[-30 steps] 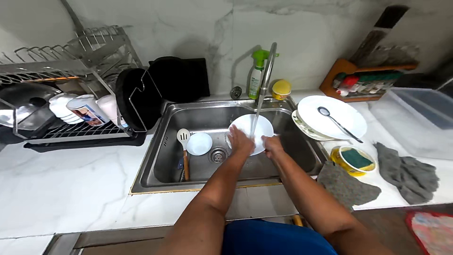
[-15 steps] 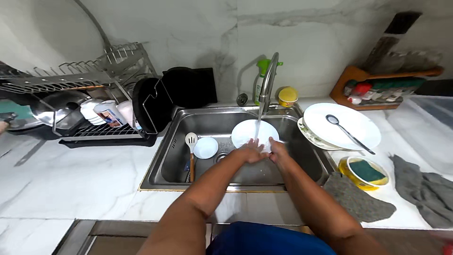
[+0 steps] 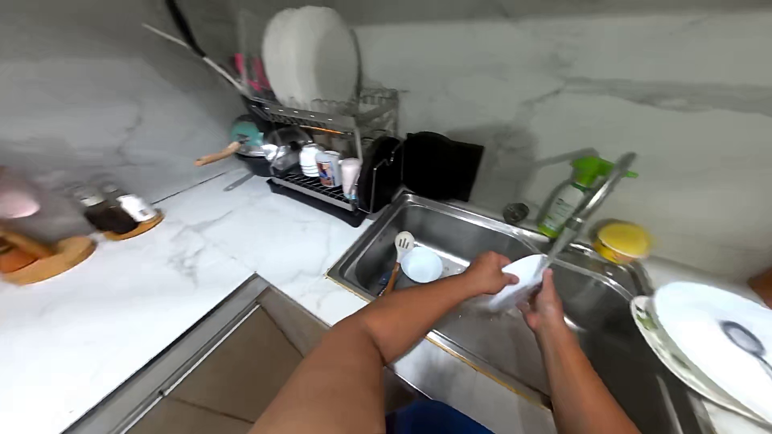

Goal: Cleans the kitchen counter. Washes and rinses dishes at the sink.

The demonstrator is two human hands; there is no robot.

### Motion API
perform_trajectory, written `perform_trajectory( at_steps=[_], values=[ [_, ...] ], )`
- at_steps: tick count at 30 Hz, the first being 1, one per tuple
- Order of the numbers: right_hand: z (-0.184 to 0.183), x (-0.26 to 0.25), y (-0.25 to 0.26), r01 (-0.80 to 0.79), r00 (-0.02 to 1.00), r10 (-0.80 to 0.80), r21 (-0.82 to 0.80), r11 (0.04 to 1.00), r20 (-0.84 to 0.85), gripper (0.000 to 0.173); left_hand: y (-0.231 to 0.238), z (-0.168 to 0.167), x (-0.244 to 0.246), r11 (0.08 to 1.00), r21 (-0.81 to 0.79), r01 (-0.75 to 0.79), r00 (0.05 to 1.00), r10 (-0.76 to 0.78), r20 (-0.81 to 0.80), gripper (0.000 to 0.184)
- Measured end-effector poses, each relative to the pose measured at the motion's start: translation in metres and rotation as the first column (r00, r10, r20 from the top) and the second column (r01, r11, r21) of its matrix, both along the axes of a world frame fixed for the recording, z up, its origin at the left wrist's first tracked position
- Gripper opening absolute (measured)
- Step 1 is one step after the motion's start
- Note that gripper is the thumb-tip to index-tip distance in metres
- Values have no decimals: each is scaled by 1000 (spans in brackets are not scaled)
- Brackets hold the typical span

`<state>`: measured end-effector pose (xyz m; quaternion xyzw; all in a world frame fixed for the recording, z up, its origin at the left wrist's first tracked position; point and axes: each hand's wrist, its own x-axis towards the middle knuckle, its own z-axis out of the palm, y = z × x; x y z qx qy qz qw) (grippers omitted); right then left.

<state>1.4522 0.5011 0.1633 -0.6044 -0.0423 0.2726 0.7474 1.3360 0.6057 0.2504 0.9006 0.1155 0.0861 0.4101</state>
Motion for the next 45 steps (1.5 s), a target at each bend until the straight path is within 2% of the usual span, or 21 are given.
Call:
perform_trajectory(
  at_steps=[2,4,6,8,10,11,15,20,23,26,29,35,40,42,45],
  values=[
    [-5,-5,5,-50,996,46,48,998,79,65,2,11,-2,945,-299,-136,990,143,5,26],
    [-9,-8,11,-89,994,86,45,995,67,66,8,20,-4,791,-565,-236,959,283,-6,27],
    [-7,-11,19,-74,997,73,-17,997,-26,69,17,30,-9,662,-694,-282,918,396,5,30],
    [-3,-12,23,-83,995,82,-17,996,-56,57,28,47,-21,613,-730,-303,894,447,4,33],
    [-1,-13,19,-117,992,116,-1,993,-38,32,39,63,-35,629,-711,-314,903,428,-19,35],
    [0,-10,14,-166,986,166,5,986,-30,28,46,70,-40,665,-685,-298,919,395,-16,35],
    [-8,0,1,-246,969,247,-66,967,7,28,76,131,-52,780,-581,-232,935,343,87,24],
    [-12,2,-2,-268,944,312,-311,912,102,31,133,253,-91,942,-249,-225,902,298,312,19],
    [-20,8,-2,-279,929,353,-414,866,111,27,171,320,-120,935,-56,-349,839,339,425,19],
    [-29,9,0,-316,878,452,-517,796,160,25,216,358,-146,860,67,-506,760,407,507,34],
    [-38,11,0,-368,789,587,-625,688,181,26,265,366,-164,792,193,-580,734,404,546,36],
    [-44,8,3,-383,697,699,-739,554,162,24,345,325,-167,709,-18,-705,558,569,605,37],
    [-44,11,1,-368,657,737,-784,500,162,24,381,299,-162,676,-107,-729,521,650,553,38],
    [-43,13,-1,-367,662,735,-791,489,148,23,389,294,-158,648,-88,-757,519,677,521,40],
    [-46,18,-6,-362,660,738,-803,473,137,25,390,297,-151,557,54,-829,523,737,428,47]
  ],
)
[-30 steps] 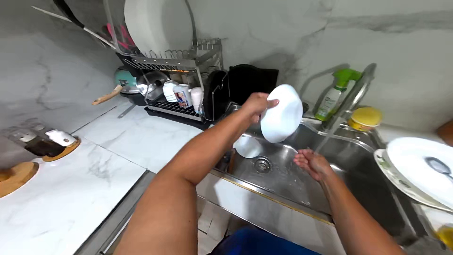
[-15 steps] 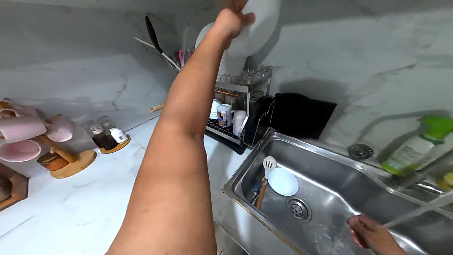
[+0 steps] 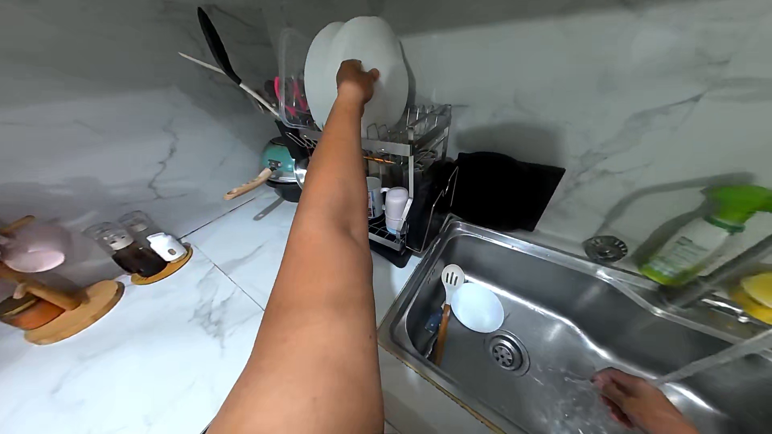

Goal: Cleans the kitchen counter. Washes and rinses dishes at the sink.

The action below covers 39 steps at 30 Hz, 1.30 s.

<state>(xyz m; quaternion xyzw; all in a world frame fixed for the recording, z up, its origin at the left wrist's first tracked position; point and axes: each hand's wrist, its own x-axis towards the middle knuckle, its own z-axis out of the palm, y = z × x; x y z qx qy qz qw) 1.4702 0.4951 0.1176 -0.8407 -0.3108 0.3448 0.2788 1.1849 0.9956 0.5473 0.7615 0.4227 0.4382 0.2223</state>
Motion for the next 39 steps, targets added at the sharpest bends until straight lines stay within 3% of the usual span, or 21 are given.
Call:
perform_trajectory(
  at_steps=[5,10,13,15,17,19,20,21,22,23,25,27,28,30,34,37,39],
  values=[
    [-5,8,-6,9,1000,-9,-33,999,-4,24,-28,8,17,973,88,-211,955,225,-194,48],
    [-7,8,-10,46,999,-47,-42,998,-7,21,-57,0,29,950,177,-259,878,308,-368,51],
    [-4,9,-6,23,1000,-23,-39,999,-7,21,-53,-2,27,925,198,-324,864,374,-338,53],
    [-1,11,-3,0,1000,0,-27,1000,7,22,-66,-6,27,891,336,-306,890,393,-232,53],
    [6,7,-3,-11,1000,11,-37,999,2,24,-99,-38,37,811,559,-173,961,264,-85,36],
    [13,1,-2,3,1000,-4,-68,998,-10,24,-151,-110,63,727,669,152,987,-78,-139,27],
    [14,0,-1,16,1000,-17,-77,997,-10,24,-180,-157,78,720,583,377,925,-256,-282,25],
    [15,0,0,24,1000,-25,-85,996,-12,24,-205,-206,91,740,348,576,785,-382,-487,25],
    [14,0,0,28,999,-30,-94,995,-19,24,-219,-259,104,736,61,675,594,-492,-636,27],
    [14,0,1,31,999,-34,-96,995,-27,24,-225,-310,115,718,-215,662,409,-586,-699,30],
    [14,1,0,44,998,-48,-88,995,-40,25,-223,-399,124,693,-530,489,130,-658,-742,40],
    [15,2,-1,49,997,-53,-71,996,-51,25,-223,-447,125,703,-598,384,-22,-641,-767,43],
    [16,3,-2,44,998,-47,-61,997,-51,25,-227,-458,126,709,-587,391,-51,-620,-783,40],
    [19,4,-3,38,998,-40,-43,998,-55,25,-240,-463,133,709,-524,472,-19,-586,-810,27],
    [29,1,2,152,971,-136,68,986,-198,25,-270,-439,163,681,-502,533,67,-626,-777,29],
    [40,-4,7,264,919,-191,178,948,-346,25,-302,-415,183,655,-602,456,260,-745,-614,39],
    [46,-7,6,282,925,-166,325,903,-341,24,-327,-404,193,578,-683,446,436,-807,-398,40]
  ],
)
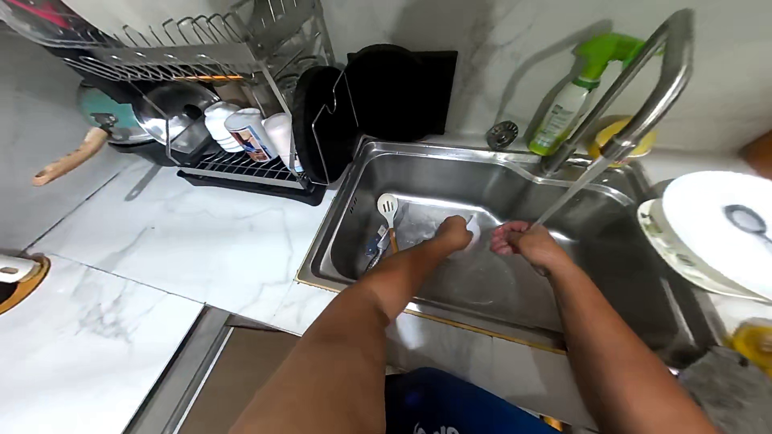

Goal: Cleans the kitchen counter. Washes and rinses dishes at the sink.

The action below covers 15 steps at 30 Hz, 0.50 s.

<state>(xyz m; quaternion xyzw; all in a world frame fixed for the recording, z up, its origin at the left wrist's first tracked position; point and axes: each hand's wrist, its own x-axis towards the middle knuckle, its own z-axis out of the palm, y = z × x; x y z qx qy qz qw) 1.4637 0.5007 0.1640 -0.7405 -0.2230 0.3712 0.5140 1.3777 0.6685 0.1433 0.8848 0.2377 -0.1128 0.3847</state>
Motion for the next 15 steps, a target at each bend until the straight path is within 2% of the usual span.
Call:
perform_trajectory(
  at_steps=[1,3,6,7,8,10,12,13,15],
  values=[
    [1,-1,-1,5,998,-10,84,996,66,24,-14,3,4,989,-127,-75,994,84,67,39],
    [-2,-5,-5,24,957,-76,185,983,280,23,-46,1,14,892,-397,-217,945,295,145,35],
    [-6,-8,-8,-20,816,-65,141,990,574,24,-86,11,17,624,-683,-380,801,592,95,38],
    [-6,-7,-10,-16,789,-51,104,994,612,24,-96,19,16,556,-733,-393,759,646,83,38],
    [-6,-4,-13,9,789,-45,61,998,612,28,-105,26,15,535,-752,-384,740,666,96,38],
    [-8,6,-23,106,875,-103,21,994,472,38,-117,39,12,578,-738,-350,731,661,171,39],
    [-17,17,-32,268,950,-265,2,963,165,50,-123,38,11,570,-759,-315,691,686,228,37],
    [-19,21,-36,315,949,-315,-42,948,10,60,-123,34,11,514,-802,-305,643,733,225,37],
    [-23,28,-46,277,933,-300,-134,951,-199,73,-121,21,9,332,-899,-284,527,838,143,42]
  ],
)
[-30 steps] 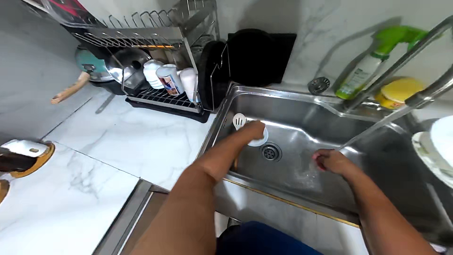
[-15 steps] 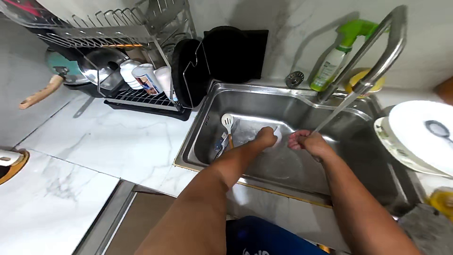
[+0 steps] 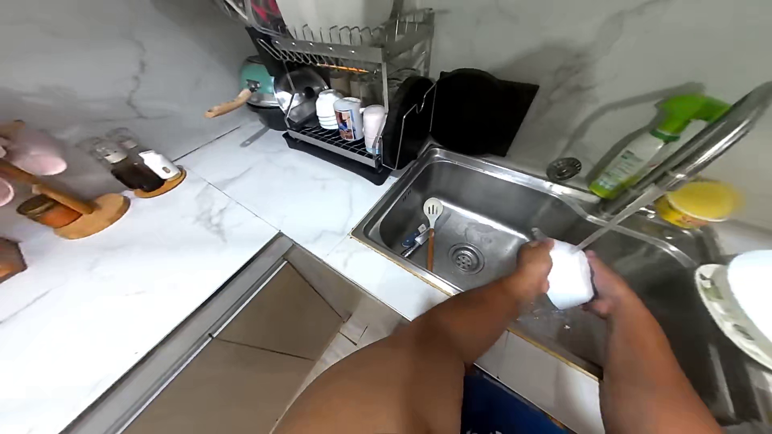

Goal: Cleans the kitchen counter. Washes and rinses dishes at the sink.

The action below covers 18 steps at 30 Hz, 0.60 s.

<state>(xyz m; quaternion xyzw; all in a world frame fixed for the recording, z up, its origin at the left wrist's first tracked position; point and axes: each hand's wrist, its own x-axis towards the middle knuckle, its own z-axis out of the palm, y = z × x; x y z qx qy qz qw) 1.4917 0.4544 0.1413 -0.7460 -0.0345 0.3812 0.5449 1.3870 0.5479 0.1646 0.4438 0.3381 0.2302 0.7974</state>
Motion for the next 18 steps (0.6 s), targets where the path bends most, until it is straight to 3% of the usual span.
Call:
perform_trajectory(
  at_steps=[3,5,7,9,11,13,15,18],
  values=[
    [13,-4,-6,-14,996,26,137,991,-85,55,11,-14,-5,971,-191,-146,989,140,-46,52],
    [29,-13,-7,47,992,-1,369,928,-125,44,15,-20,-8,985,-152,-81,982,53,-181,58],
    [35,-18,-5,118,992,-83,428,896,-98,36,15,-31,-5,987,-148,68,968,-102,-231,55],
    [37,-23,0,143,976,-184,297,944,115,35,14,-38,4,941,-227,251,937,-295,-187,58],
    [41,-33,6,72,915,-101,89,993,390,49,12,-35,10,879,-272,391,899,-428,-92,68],
    [51,-48,13,-48,818,130,-158,986,561,52,11,-31,12,854,-267,446,888,-459,15,70],
    [56,-65,20,-166,686,411,-421,892,600,43,11,-21,7,864,-213,457,889,-446,98,60],
    [37,-79,16,-314,428,648,-568,760,630,40,16,-12,2,928,-208,309,951,-294,98,28]
  ],
)
